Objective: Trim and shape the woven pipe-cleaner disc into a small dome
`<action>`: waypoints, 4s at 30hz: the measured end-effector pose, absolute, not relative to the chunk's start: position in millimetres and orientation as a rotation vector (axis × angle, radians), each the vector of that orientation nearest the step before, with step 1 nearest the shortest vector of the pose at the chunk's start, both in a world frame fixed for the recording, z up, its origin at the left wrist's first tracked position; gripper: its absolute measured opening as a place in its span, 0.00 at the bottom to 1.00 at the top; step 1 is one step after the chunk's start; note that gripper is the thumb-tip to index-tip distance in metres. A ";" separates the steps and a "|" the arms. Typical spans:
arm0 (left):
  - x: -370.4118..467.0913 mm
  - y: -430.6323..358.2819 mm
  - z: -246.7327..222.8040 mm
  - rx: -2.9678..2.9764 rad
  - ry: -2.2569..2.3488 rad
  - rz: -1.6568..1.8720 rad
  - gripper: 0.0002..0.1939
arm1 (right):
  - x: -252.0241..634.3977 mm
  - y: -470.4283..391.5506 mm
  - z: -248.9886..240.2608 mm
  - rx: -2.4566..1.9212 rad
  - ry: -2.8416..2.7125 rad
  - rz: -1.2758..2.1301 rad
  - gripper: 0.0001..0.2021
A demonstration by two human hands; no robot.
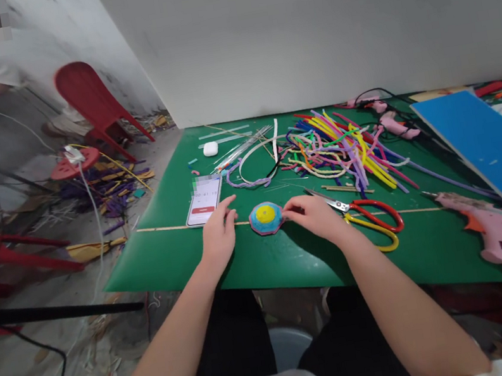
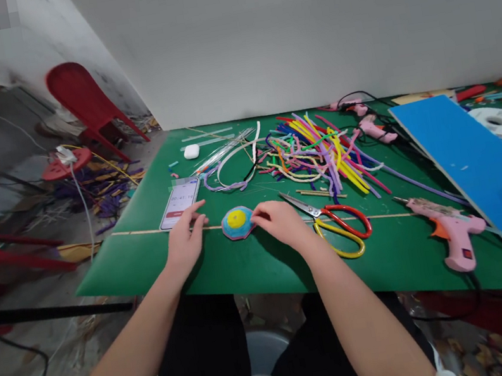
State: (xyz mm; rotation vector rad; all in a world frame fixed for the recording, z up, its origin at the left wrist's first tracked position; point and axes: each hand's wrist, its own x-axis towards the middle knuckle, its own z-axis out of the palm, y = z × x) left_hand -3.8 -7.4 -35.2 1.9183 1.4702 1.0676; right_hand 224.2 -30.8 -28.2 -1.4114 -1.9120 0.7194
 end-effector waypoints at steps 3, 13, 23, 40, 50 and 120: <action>0.9 -7.9 -38.0 2.150 1.381 0.932 0.21 | 215.8 -37.2 -24.9 -1.316 -1.931 0.867 0.09; 17.8 -21.0 -46.5 2.157 1.048 0.784 0.21 | 206.3 -41.5 -26.9 -1.323 -2.192 0.681 0.11; 16.1 -20.5 -49.7 2.180 1.045 0.783 0.21 | 199.4 -47.9 -26.2 -1.332 -2.387 0.381 0.10; 10.2 -13.4 -55.5 2.049 1.296 0.815 0.25 | 193.1 -49.9 -25.1 -1.368 -2.458 0.221 0.08; 10.1 -15.2 -49.8 2.060 1.300 0.808 0.23 | 198.4 -43.1 -35.7 -1.458 -1.976 0.368 0.12; 68.4 -29.1 -14.5 0.328 0.845 1.018 0.13 | 228.0 -35.9 -24.2 -0.947 -0.709 1.745 0.15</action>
